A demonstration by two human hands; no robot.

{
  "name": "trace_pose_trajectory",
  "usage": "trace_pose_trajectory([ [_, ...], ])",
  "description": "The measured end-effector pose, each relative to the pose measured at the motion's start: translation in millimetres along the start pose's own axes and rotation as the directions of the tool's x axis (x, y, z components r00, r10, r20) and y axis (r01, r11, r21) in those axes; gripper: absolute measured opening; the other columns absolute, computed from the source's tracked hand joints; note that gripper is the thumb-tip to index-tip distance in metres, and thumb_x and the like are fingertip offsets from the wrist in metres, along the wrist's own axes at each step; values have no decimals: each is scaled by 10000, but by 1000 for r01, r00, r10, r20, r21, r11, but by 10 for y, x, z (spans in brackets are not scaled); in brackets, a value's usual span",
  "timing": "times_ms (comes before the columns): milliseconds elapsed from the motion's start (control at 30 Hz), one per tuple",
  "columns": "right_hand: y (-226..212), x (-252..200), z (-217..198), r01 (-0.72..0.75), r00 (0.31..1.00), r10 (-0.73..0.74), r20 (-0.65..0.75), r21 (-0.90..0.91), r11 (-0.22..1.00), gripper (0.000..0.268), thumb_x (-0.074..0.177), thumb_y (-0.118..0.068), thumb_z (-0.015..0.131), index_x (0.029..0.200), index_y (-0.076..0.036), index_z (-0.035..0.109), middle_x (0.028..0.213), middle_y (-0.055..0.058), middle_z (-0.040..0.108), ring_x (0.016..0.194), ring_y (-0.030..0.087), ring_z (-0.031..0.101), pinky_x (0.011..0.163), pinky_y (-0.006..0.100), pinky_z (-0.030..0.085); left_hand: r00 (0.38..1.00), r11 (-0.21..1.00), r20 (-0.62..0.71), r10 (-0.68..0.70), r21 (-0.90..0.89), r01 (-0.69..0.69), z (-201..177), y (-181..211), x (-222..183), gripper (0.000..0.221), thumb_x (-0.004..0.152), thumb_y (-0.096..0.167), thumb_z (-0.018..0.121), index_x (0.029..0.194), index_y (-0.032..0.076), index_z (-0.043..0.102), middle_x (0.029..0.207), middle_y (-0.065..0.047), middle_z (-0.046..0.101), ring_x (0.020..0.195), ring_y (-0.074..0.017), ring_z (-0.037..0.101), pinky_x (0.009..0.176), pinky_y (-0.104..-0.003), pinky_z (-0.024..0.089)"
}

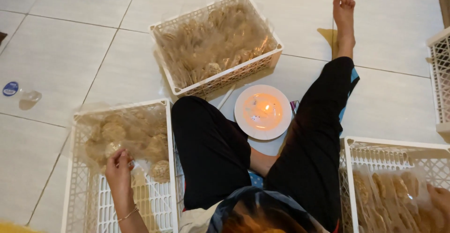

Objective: Sealing plastic bags containing food items using a candle flame and organizing them into crates.

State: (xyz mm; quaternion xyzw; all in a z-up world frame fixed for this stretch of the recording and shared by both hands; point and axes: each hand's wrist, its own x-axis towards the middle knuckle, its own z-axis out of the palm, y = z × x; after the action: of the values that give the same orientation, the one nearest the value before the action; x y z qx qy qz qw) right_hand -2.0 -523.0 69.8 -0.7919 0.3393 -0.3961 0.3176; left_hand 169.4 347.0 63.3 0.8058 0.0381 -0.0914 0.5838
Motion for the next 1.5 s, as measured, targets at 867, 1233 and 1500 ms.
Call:
trace_pose_trajectory([
  [867,-1471,-3291,-1204,357,705,542,457,-889,286,630,930,-654,530,1463,-322,569,1365,-73,720,1128,116,795,933,252,639,995,965,-91,-47,254,68,-283,-1327,143,814,768,170,783,1418,-127,394,1342,-337,517,1224,-443,538,1055,-462,441],
  [1233,-1879,-4004,-211,521,373,531,761,-645,559,584,875,-656,536,1420,-446,528,1220,-168,779,1081,80,787,909,254,622,983,968,-53,-174,175,181,476,-1779,69,989,778,295,769,1479,-167,245,1460,-354,397,1357,-430,434,1138,-420,376],
  [1500,-1936,-4492,167,312,214,491,844,-536,785,483,918,-522,545,1367,-357,614,1308,-95,742,1052,177,792,950,316,608,975,980,183,-128,173,96,427,-1231,-164,390,923,150,443,1214,46,680,1207,-103,732,1088,-275,675,955,-328,507],
])
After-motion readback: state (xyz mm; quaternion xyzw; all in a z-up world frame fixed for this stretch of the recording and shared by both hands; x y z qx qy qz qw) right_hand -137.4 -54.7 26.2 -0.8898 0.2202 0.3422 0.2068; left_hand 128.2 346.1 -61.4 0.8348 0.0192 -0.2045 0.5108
